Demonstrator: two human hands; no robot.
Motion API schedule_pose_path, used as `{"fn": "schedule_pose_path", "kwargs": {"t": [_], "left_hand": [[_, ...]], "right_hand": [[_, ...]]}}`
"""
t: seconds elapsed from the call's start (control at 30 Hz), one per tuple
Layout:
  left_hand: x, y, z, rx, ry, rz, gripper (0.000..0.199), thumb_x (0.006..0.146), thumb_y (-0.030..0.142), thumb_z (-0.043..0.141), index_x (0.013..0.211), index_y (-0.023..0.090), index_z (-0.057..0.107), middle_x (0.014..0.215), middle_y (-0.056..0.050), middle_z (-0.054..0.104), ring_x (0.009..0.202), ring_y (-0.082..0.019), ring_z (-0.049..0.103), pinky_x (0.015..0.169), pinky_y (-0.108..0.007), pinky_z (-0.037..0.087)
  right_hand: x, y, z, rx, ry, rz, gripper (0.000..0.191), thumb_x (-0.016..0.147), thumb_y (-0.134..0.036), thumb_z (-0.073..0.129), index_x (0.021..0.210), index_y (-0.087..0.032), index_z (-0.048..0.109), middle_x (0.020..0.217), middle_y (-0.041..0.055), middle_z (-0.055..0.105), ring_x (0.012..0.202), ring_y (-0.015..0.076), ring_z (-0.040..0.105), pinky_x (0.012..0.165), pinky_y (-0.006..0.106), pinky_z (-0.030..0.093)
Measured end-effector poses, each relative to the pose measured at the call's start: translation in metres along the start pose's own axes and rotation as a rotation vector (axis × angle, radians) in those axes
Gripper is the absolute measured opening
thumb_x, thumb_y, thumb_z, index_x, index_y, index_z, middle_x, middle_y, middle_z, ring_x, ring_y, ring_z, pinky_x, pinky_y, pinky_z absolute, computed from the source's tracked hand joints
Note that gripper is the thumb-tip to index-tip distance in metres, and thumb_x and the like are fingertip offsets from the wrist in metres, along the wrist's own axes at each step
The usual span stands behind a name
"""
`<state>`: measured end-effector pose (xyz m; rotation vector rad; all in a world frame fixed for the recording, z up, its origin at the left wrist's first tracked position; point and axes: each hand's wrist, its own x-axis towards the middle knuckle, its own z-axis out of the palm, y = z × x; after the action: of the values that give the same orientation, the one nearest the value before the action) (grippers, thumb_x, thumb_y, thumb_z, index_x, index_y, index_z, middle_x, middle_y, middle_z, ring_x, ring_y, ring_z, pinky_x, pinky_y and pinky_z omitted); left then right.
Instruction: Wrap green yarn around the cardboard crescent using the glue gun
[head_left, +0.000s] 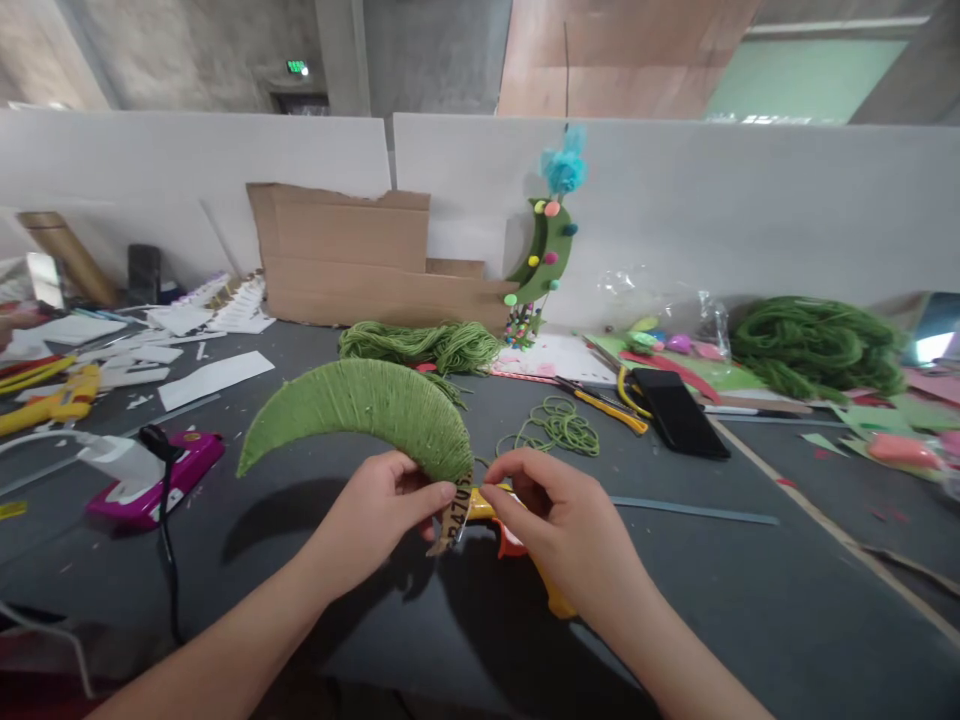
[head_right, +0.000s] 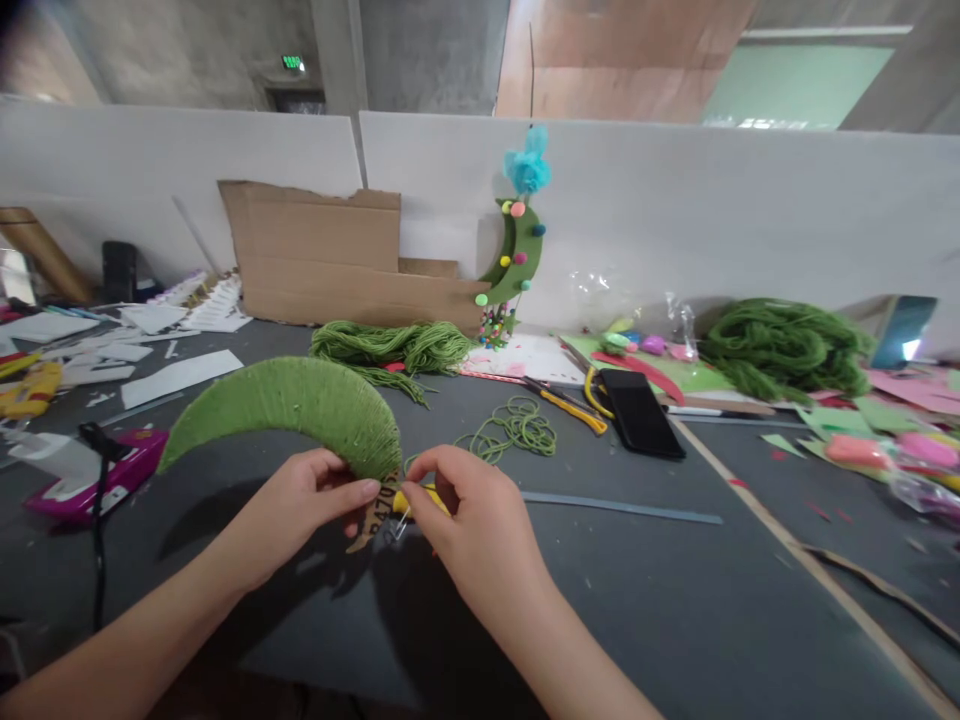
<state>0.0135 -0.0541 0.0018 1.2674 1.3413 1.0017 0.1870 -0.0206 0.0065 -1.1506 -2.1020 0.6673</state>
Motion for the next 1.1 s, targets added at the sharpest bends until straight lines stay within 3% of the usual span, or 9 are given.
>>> {"fn": "schedule_pose_path", "kwargs": {"t": [0.2,0.33,0.6,0.8,0.93,1.1], "left_hand": [[0.0016,-0.0030,0.0004,-0.043,-0.117,-0.008,0.020,0.073,0.031,0.059,0.079,0.013,0.062,0.065,0.001,0.058,0.051,-0.009,0.049,0.054,-0.023,0.040],[-0.0004,-0.0019,0.0015,-0.019,-0.175,-0.009,0.018,0.071,0.028,0.060,0.080,0.013,0.061,0.067,0.000,0.058,0.052,-0.010,0.049,0.053,-0.022,0.040],[-0.0015,-0.0015,0.0023,-0.021,-0.141,0.012,0.018,0.073,0.030,0.057,0.079,0.014,0.062,0.066,-0.001,0.057,0.052,-0.011,0.048,0.053,-0.023,0.041],[-0.0025,0.0013,0.0015,-0.112,-0.170,-0.014,0.020,0.072,0.030,0.060,0.083,0.013,0.065,0.068,-0.001,0.060,0.052,-0.010,0.048,0.053,-0.022,0.042],[-0.0030,0.0010,-0.0010,-0.191,-0.223,-0.014,0.022,0.071,0.030,0.063,0.086,0.014,0.066,0.069,-0.001,0.059,0.055,-0.010,0.049,0.051,-0.022,0.042],[-0.0035,0.0003,-0.0010,-0.253,-0.259,-0.001,0.023,0.071,0.028,0.064,0.089,0.013,0.066,0.071,-0.003,0.060,0.058,-0.011,0.050,0.051,-0.021,0.042]], "right_hand": [[-0.0040,0.0004,-0.0093,-0.381,0.101,-0.340,0.016,0.083,-0.023,0.049,0.073,-0.019,0.061,0.062,0.0004,0.051,0.057,0.0129,0.048,0.052,0.023,0.033],[-0.0023,0.0026,-0.0071,-0.427,0.092,-0.435,0.022,0.087,-0.019,0.041,0.072,-0.016,0.058,0.068,0.0043,0.054,0.065,0.0149,0.050,0.058,0.024,0.038],[-0.0036,0.0043,-0.0033,-0.427,0.077,-0.338,0.023,0.088,-0.022,0.040,0.073,-0.017,0.057,0.065,0.0024,0.054,0.055,0.0121,0.048,0.052,0.022,0.035],[-0.0029,0.0050,-0.0050,-0.295,0.073,-0.278,0.017,0.086,-0.022,0.045,0.074,-0.018,0.056,0.066,0.0019,0.057,0.059,0.0126,0.051,0.055,0.022,0.036],[-0.0015,0.0020,-0.0086,-0.108,-0.006,-0.135,0.014,0.083,-0.024,0.048,0.072,-0.019,0.056,0.066,0.0001,0.058,0.061,0.0130,0.053,0.058,0.023,0.039],[-0.0013,-0.0040,-0.0102,0.332,-0.159,0.167,0.013,0.082,-0.027,0.047,0.073,-0.020,0.052,0.065,-0.0018,0.059,0.052,0.0110,0.053,0.046,0.020,0.039]]}}
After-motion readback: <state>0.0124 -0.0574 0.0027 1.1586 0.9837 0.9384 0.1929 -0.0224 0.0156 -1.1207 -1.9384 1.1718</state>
